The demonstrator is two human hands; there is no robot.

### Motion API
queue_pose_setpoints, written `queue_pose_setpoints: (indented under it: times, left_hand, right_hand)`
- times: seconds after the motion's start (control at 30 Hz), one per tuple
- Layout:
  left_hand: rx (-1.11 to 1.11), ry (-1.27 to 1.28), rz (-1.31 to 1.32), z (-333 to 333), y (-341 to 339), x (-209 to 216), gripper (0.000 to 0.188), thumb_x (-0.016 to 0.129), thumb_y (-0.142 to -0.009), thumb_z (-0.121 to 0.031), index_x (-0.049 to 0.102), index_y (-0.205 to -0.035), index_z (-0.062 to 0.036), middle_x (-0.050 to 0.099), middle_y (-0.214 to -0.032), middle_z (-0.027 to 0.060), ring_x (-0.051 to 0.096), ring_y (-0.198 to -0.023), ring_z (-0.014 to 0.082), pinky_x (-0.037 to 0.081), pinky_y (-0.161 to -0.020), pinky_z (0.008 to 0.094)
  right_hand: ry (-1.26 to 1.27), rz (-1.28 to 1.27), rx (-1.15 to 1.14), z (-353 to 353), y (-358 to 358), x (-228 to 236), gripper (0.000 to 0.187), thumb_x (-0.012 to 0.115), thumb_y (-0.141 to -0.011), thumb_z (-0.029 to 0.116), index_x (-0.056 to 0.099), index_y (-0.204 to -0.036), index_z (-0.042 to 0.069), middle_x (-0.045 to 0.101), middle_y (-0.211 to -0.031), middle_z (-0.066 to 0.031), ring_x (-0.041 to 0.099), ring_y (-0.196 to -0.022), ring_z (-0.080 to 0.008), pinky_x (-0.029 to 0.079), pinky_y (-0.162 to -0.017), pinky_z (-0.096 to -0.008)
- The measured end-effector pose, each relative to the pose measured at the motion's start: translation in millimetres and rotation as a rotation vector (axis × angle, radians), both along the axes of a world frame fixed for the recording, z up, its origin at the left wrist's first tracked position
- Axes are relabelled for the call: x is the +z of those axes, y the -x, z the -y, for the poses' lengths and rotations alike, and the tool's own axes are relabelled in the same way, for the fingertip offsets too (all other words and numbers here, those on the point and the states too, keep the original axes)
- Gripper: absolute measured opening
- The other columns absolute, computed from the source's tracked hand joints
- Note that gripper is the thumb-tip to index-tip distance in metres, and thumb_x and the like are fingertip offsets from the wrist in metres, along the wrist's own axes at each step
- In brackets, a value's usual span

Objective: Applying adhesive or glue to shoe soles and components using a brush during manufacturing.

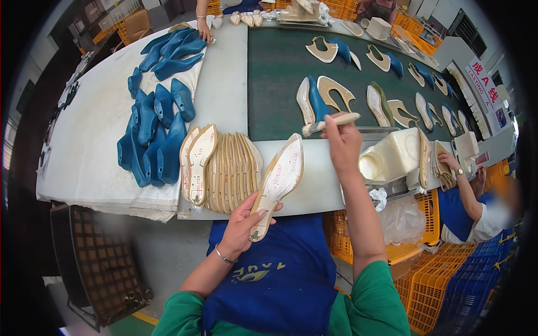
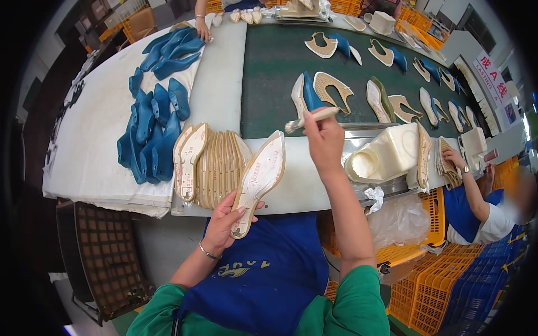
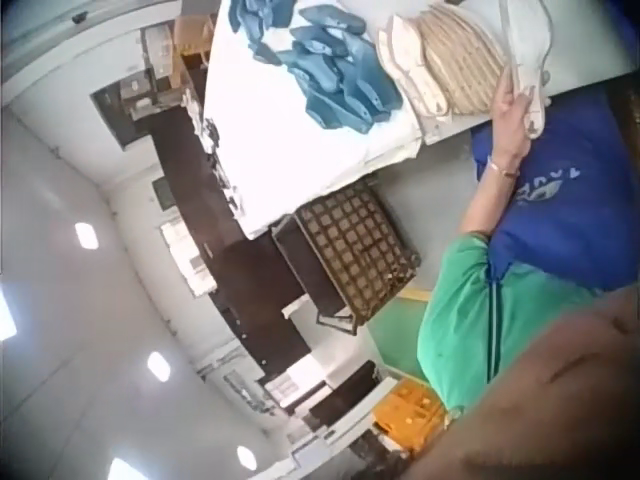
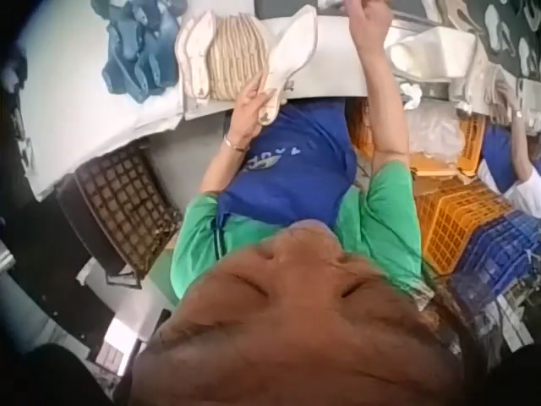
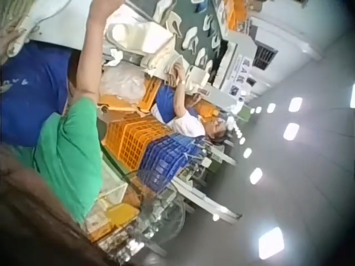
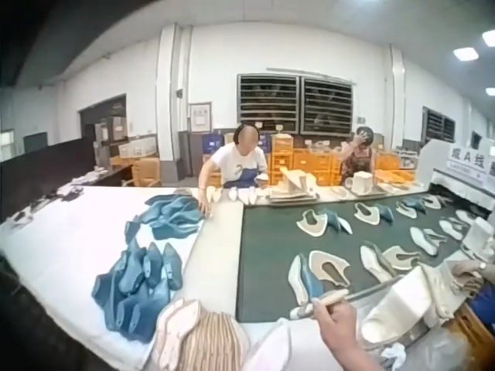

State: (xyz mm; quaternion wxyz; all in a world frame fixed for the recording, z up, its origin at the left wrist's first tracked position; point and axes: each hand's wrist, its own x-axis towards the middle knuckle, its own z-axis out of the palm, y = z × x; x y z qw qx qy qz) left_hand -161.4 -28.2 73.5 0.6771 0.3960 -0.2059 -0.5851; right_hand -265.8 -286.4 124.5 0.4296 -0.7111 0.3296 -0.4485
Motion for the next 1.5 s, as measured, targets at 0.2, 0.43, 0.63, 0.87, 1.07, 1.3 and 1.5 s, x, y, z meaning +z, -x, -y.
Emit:
queue_pose_setpoints:
  times: [0.2,0.43,0.63,0.87,1.07,1.3,1.5]
  left_hand:
    - [0.044,0.020,-0.050,6.8,1.4,-4.2,0.053,0.045,-0.098,-0.003,0.030,-0.148,0.0002,0.051,-0.138,0.0178,0.057,-0.123,0.0283,0.056,-0.088,0.0319]
    - [0.216,-0.143,-0.075,28.0,15.5,-44.4,0.044,0.043,-0.099,-0.004,0.037,-0.143,-0.0025,0.054,-0.132,0.0155,0.060,-0.115,0.0237,0.055,-0.088,0.0345]
    - [0.328,-0.204,0.132,66.6,38.8,-90.9,0.055,0.043,-0.096,0.002,0.027,-0.149,-0.0014,0.048,-0.138,0.0135,0.048,-0.125,0.0195,0.038,-0.106,0.0301]
    - [0.285,-0.088,1.020,43.7,40.7,-48.7,0.075,0.054,-0.090,-0.007,0.015,-0.153,0.0017,0.020,-0.156,0.0258,0.014,-0.148,0.0364,0.009,-0.120,0.0395]
    - [0.633,-0.365,1.730,6.7,-78.9,-35.2,0.063,0.060,-0.087,-0.014,0.037,-0.143,0.0039,0.045,-0.141,0.0237,0.040,-0.133,0.0387,0.030,-0.111,0.0433]
    - [0.648,-0.662,1.921,-29.5,-135.1,-50.3,0.037,0.072,-0.081,-0.021,0.061,-0.111,-0.0030,0.064,-0.108,0.0164,0.058,-0.099,0.0360,0.045,-0.088,0.0445]
    - [0.573,-0.597,1.946,-11.2,-115.8,-44.3,0.039,0.070,-0.081,-0.012,0.055,-0.116,-0.0015,0.061,-0.109,0.0160,0.057,-0.099,0.0355,0.046,-0.086,0.0434]
  right_hand:
    - [-0.050,0.151,-0.029,-24.5,33.3,-2.7,0.013,0.057,-0.099,0.014,0.057,-0.096,0.001,0.061,-0.081,-0.0046,0.060,-0.070,-0.0092,0.051,-0.066,-0.0236]
    - [-0.163,0.379,-0.169,-50.5,77.8,-21.3,0.013,0.052,-0.100,0.011,0.056,-0.096,-0.001,0.061,-0.080,-0.0061,0.059,-0.067,-0.0104,0.050,-0.066,-0.0236]
    - [-0.196,0.360,-0.144,-56.2,88.1,-37.0,0.012,0.052,-0.100,0.010,0.056,-0.095,0.000,0.060,-0.079,-0.0055,0.058,-0.066,-0.0105,0.049,-0.066,-0.0231]
    - [-0.208,0.357,-0.140,-61.7,106.7,-43.4,0.010,0.052,-0.099,0.009,0.055,-0.097,0.000,0.060,-0.083,-0.0071,0.059,-0.070,-0.0119,0.048,-0.068,-0.0247]
    - [-0.039,0.259,-0.308,-50.7,135.2,-51.0,0.013,0.053,-0.099,0.011,0.057,-0.099,-0.001,0.060,-0.085,-0.0061,0.057,-0.073,-0.0105,0.048,-0.070,-0.0245]
    - [0.162,-0.197,-0.604,12.7,162.4,-85.6,0.020,0.065,-0.093,0.021,0.067,-0.096,0.001,0.066,-0.075,-0.0105,0.062,-0.069,-0.0159,0.049,-0.066,-0.0318]
    - [0.175,-0.408,-0.651,20.2,160.2,-105.6,0.023,0.066,-0.092,0.024,0.066,-0.091,0.001,0.067,-0.076,-0.0134,0.064,-0.066,-0.0253,0.049,-0.064,-0.0356]
